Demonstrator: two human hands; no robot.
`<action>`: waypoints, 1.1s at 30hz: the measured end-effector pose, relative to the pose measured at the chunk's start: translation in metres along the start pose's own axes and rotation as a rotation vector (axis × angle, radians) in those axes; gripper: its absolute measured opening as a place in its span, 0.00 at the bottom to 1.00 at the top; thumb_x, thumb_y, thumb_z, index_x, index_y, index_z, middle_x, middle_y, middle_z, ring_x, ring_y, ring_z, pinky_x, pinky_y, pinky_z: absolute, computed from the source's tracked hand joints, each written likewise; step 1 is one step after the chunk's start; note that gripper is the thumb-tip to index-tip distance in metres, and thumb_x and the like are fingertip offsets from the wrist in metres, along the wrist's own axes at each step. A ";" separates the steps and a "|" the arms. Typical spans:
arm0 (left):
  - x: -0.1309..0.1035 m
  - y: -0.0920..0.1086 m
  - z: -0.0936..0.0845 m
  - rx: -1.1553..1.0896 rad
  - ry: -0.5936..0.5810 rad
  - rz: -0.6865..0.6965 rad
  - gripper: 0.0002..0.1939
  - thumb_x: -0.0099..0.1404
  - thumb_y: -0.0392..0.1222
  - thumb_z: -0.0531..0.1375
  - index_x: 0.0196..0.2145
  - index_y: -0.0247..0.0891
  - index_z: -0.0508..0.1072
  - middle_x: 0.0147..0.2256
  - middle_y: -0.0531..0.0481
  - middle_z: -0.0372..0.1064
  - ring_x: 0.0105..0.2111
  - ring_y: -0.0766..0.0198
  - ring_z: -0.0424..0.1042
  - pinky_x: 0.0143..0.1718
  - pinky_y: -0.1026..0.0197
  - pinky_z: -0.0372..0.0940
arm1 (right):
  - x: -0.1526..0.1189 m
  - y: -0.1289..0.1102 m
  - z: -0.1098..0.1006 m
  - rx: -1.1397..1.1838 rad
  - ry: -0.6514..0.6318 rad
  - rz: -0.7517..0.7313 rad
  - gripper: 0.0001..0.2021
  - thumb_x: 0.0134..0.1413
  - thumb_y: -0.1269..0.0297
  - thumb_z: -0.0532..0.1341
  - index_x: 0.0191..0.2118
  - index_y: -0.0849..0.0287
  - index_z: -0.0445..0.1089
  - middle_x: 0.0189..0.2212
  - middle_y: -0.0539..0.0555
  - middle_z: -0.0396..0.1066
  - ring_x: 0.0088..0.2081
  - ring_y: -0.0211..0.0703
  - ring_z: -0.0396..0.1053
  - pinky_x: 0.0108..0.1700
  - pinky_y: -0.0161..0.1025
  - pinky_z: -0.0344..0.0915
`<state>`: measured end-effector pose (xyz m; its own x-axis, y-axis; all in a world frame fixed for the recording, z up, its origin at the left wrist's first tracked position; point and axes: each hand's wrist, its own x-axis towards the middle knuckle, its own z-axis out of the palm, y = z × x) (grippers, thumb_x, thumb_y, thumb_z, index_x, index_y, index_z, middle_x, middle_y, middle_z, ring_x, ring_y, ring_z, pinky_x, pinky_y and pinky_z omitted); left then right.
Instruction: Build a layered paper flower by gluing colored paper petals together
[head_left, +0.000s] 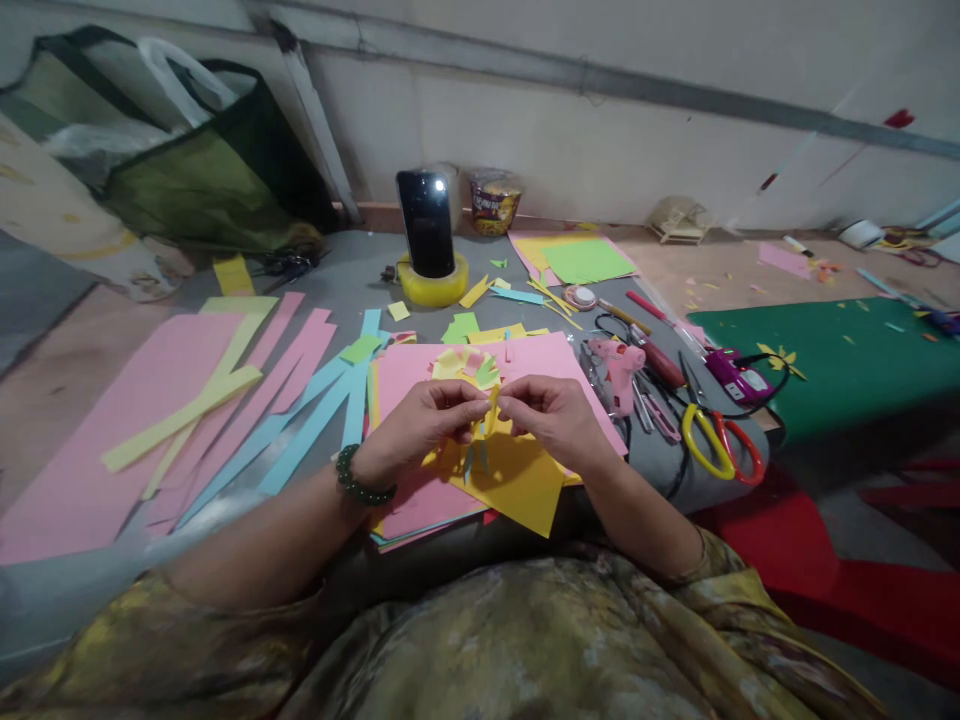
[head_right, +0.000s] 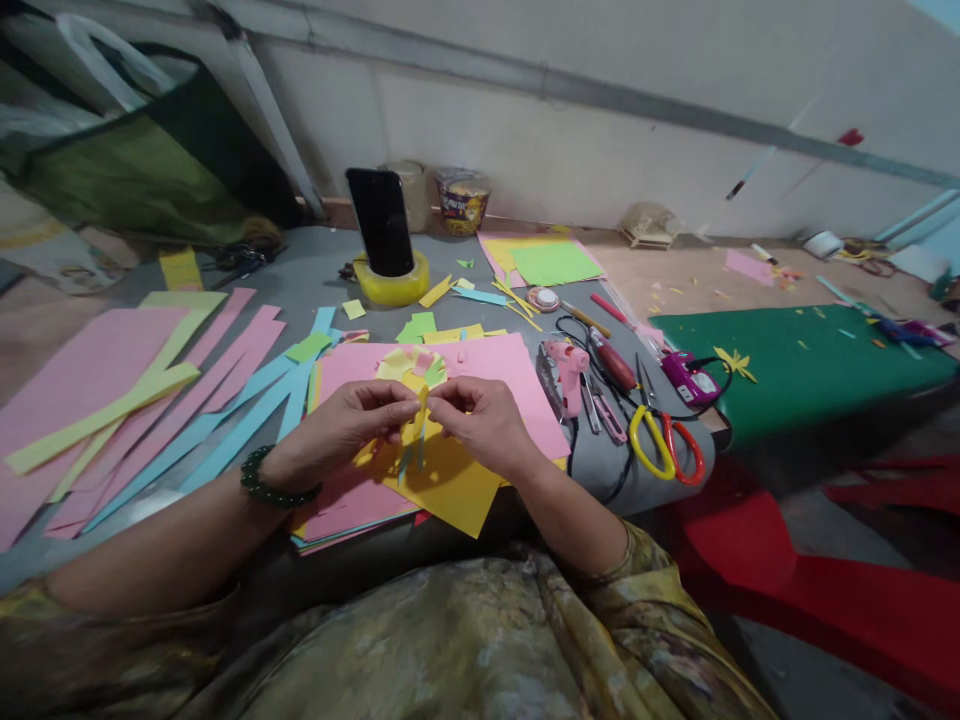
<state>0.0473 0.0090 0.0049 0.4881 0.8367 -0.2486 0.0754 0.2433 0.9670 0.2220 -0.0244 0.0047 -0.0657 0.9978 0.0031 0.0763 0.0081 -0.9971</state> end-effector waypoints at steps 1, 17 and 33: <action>0.000 0.000 0.000 0.001 -0.001 -0.003 0.22 0.45 0.58 0.71 0.26 0.37 0.75 0.19 0.57 0.64 0.19 0.71 0.63 0.20 0.68 0.53 | 0.000 0.001 0.000 -0.013 0.000 -0.007 0.07 0.44 0.60 0.66 0.28 0.59 0.75 0.23 0.48 0.73 0.22 0.32 0.66 0.25 0.31 0.68; 0.000 -0.003 -0.001 -0.022 -0.012 0.013 0.24 0.45 0.61 0.72 0.25 0.37 0.73 0.19 0.57 0.64 0.19 0.71 0.62 0.22 0.67 0.56 | -0.004 0.002 -0.001 -0.263 0.020 -0.184 0.09 0.52 0.61 0.62 0.30 0.59 0.77 0.24 0.51 0.76 0.23 0.35 0.66 0.26 0.33 0.63; -0.003 -0.002 -0.001 0.040 -0.074 0.036 0.23 0.49 0.61 0.70 0.27 0.37 0.73 0.21 0.57 0.62 0.21 0.71 0.60 0.22 0.67 0.54 | 0.000 -0.009 -0.008 -0.262 0.036 -0.137 0.15 0.54 0.52 0.64 0.28 0.59 0.72 0.24 0.50 0.71 0.26 0.36 0.63 0.29 0.35 0.61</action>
<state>0.0450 0.0066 0.0038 0.5538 0.8057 -0.2102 0.0903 0.1929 0.9771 0.2295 -0.0240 0.0139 -0.0582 0.9880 0.1434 0.3239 0.1545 -0.9334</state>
